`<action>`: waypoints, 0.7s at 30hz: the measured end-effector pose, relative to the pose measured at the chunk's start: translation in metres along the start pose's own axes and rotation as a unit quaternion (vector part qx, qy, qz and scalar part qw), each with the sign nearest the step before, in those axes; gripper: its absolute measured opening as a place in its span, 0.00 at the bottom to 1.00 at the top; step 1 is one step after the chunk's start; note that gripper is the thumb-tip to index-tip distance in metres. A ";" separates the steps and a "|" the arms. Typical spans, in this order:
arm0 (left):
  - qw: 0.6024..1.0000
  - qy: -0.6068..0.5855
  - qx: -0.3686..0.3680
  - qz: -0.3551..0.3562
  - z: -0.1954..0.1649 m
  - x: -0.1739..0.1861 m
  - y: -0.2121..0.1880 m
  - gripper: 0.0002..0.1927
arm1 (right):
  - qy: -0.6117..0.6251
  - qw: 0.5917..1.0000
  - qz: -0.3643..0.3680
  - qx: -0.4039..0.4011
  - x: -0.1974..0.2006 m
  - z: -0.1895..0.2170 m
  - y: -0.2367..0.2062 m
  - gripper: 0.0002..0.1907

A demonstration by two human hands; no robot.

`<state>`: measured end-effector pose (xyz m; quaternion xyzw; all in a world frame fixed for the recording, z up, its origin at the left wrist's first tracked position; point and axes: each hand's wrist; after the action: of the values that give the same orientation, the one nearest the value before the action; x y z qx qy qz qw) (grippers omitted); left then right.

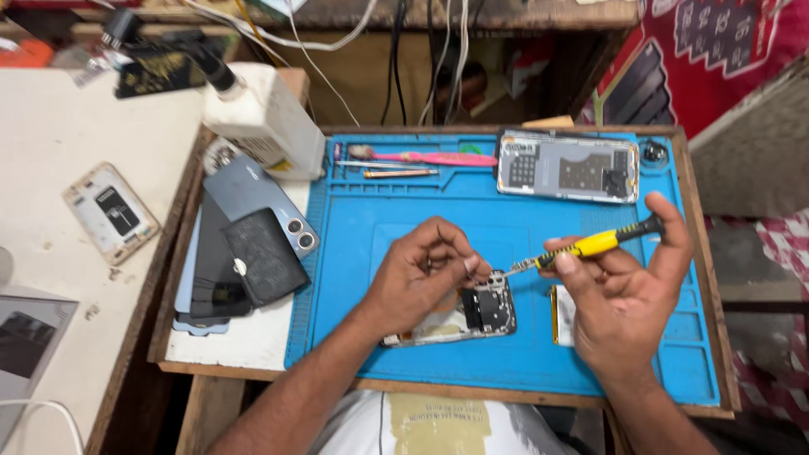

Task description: The person uses a yellow-handled screwdriver to remove screws from a disassembled smartphone on a blue work mat. They then pick up a black screwdriver bit case, open it, and place it on the mat. Finally, they insert a new battery into the phone's chassis.

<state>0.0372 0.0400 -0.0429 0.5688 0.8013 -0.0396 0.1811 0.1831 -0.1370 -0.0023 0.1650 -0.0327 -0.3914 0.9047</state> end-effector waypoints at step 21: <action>0.761 0.648 0.025 0.016 -0.042 -0.032 -0.017 0.33 | -0.160 0.975 0.126 0.084 0.026 -0.012 -0.002 0.40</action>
<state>0.0205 0.0162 0.0042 0.4758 0.7173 0.3212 -0.3949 0.2020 -0.1539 -0.0161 0.1703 -0.2299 -0.2910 0.9129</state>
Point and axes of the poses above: each hand's wrist, its own y-axis towards the middle knuckle, its own x-axis out of the back of the hand, z = x × y, and after that the axes turned 2 degrees about z, right-handed
